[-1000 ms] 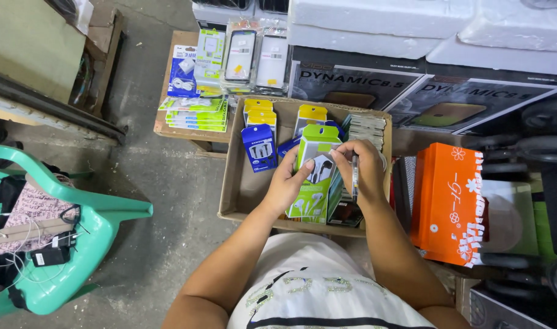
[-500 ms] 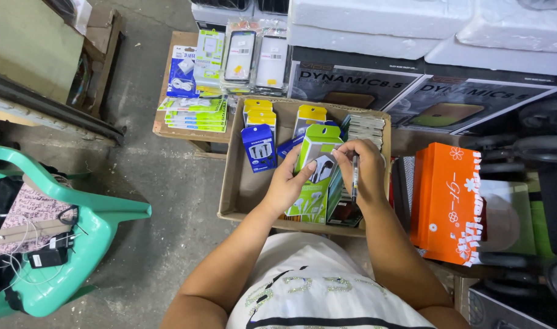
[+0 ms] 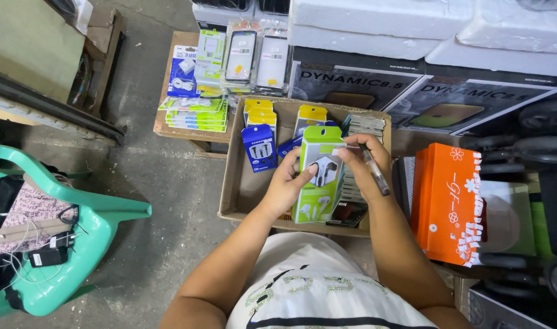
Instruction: Labeling and sorting various mobile phone accessories in a storage box.
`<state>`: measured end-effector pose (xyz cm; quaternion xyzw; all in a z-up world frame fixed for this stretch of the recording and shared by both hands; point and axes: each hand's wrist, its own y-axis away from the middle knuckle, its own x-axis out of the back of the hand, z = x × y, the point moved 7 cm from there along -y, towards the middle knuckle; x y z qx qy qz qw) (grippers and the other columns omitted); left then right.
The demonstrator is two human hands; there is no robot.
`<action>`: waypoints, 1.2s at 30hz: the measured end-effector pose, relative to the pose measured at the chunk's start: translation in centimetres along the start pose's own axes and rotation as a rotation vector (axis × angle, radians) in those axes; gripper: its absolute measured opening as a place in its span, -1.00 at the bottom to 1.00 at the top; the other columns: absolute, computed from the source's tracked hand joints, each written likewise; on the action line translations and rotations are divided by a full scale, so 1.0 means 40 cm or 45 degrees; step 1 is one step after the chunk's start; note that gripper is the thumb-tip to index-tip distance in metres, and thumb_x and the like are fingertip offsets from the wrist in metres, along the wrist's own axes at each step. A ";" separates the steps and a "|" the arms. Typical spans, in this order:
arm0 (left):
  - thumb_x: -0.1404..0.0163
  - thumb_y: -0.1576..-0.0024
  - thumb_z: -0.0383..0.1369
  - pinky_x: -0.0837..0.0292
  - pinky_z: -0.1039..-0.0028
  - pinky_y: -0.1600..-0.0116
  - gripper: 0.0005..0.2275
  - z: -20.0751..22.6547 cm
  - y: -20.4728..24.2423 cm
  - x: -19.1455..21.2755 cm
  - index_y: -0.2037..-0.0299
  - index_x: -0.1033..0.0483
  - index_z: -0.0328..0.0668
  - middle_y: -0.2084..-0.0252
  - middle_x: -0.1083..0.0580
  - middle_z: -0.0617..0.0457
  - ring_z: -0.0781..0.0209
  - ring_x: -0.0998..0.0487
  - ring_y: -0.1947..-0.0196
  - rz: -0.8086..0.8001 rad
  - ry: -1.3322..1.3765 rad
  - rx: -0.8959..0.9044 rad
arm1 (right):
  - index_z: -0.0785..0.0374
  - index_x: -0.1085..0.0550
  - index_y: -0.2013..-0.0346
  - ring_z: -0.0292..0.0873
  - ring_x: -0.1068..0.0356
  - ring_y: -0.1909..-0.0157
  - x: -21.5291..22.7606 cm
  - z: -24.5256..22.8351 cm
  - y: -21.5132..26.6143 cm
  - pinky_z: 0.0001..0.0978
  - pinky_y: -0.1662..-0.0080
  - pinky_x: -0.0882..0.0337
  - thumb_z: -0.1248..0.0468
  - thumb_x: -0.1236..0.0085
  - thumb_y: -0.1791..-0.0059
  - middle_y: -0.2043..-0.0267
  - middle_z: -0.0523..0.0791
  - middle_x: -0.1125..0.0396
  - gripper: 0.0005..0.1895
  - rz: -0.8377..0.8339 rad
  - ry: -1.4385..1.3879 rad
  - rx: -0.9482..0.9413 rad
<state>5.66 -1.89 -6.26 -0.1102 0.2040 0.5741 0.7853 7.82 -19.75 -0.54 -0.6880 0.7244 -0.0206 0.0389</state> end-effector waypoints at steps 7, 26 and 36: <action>-0.03 -0.27 -0.47 -0.54 0.48 0.00 -0.65 0.014 -0.001 -0.022 -0.21 -0.23 -0.26 0.09 -0.58 -0.05 0.32 -0.59 0.10 0.104 -0.007 -0.059 | 0.31 -0.52 0.08 -0.33 -0.40 0.18 0.061 0.019 0.008 -0.48 0.05 -0.46 0.13 -0.03 -0.16 0.18 -0.15 -0.48 -0.72 0.353 -0.054 0.148; -0.04 -0.28 -0.52 -0.48 0.58 0.00 -0.61 0.088 0.056 -0.103 -0.30 -0.25 -0.33 -0.02 -0.55 0.03 0.43 -0.54 0.06 0.059 0.002 -0.150 | 0.38 -0.33 0.35 -0.20 -0.23 0.28 0.004 -0.098 0.048 -0.44 0.14 -0.29 0.50 0.07 0.19 0.27 -0.01 -0.29 -0.86 0.146 -0.176 0.778; -0.05 -0.27 -0.53 -0.49 0.58 0.01 -0.61 0.101 0.075 -0.106 -0.29 -0.26 -0.31 0.02 -0.57 0.03 0.43 -0.56 0.10 0.061 -0.002 -0.162 | 0.40 -0.33 0.37 -0.17 -0.26 0.26 -0.002 -0.101 0.054 -0.43 0.13 -0.31 0.49 0.05 0.21 0.29 0.01 -0.30 -0.87 0.163 -0.139 0.783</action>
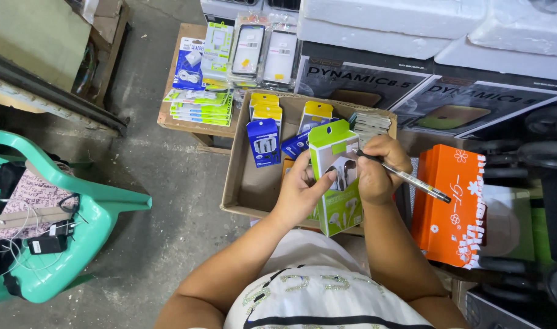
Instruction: Labeling and sorting various mobile phone accessories in a storage box.
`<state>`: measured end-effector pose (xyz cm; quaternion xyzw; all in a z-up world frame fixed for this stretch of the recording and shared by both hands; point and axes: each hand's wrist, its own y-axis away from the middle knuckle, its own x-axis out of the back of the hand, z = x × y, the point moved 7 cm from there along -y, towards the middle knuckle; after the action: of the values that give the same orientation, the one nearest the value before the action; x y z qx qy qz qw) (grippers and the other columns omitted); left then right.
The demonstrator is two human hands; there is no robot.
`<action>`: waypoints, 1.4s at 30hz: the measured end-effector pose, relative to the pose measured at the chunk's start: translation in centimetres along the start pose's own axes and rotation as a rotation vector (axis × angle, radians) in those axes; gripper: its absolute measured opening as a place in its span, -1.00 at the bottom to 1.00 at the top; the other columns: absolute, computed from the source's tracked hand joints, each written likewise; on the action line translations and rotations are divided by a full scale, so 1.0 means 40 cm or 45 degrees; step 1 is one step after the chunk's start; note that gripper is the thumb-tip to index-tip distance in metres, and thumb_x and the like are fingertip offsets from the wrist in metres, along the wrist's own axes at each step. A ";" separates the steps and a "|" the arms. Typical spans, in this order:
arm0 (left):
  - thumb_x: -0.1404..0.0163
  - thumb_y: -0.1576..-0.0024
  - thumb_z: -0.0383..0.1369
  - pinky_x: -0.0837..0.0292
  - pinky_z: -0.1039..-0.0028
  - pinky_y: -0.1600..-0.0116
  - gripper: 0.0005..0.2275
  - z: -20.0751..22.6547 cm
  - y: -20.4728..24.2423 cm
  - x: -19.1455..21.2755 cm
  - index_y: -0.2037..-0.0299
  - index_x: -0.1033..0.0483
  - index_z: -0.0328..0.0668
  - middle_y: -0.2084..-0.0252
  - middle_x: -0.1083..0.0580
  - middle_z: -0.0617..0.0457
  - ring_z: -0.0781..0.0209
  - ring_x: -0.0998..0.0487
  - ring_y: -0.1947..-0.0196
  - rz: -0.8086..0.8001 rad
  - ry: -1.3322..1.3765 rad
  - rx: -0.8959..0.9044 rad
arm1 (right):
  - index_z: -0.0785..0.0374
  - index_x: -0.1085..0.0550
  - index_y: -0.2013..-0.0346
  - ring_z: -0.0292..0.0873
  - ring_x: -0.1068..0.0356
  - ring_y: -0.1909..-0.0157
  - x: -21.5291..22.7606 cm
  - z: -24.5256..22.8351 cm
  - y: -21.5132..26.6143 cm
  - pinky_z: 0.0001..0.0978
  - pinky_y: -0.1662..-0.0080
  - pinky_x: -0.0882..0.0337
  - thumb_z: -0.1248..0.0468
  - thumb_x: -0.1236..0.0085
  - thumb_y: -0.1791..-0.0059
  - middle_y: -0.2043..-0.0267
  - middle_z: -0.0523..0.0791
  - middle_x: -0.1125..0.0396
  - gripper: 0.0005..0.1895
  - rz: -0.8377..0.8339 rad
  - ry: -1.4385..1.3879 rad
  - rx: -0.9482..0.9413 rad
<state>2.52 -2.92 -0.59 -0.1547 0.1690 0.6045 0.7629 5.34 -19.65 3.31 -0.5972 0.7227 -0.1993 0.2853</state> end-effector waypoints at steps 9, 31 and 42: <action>-0.06 -0.24 -0.53 -0.49 0.59 -0.01 -0.57 0.007 0.006 -0.004 -0.31 -0.24 -0.27 0.00 -0.56 0.05 0.44 -0.56 0.07 0.034 -0.043 0.002 | 0.40 -0.32 0.36 -0.20 -0.24 0.33 -0.009 -0.013 -0.002 -0.43 0.15 -0.31 0.49 0.07 0.21 0.30 0.01 -0.29 -0.87 -0.020 -0.030 0.015; -0.05 -0.27 -0.51 -0.49 0.57 0.00 -0.57 -0.001 0.007 -0.012 -0.32 -0.24 -0.29 0.01 -0.57 0.03 0.43 -0.56 0.09 0.001 -0.016 0.018 | 0.41 -0.31 0.37 -0.21 -0.18 0.37 0.009 -0.005 0.000 -0.47 0.18 -0.26 0.50 0.08 0.24 0.35 0.01 -0.27 -0.85 0.068 -0.173 -0.011; -0.04 -0.25 -0.54 -0.45 0.51 -0.14 -0.59 -0.031 -0.020 0.007 -0.30 -0.25 -0.27 -0.09 -0.52 0.04 0.38 -0.53 -0.06 -0.035 0.094 -0.017 | 0.38 -0.31 0.31 -0.26 -0.16 0.42 0.025 0.039 -0.004 -0.45 0.35 -0.27 0.48 0.09 0.19 0.27 -0.01 -0.27 -0.83 0.258 -0.454 -0.291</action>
<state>3.28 -3.38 -1.80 -0.1844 0.1910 0.5890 0.7633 6.37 -20.58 2.04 -0.5757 0.7350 0.0222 0.3577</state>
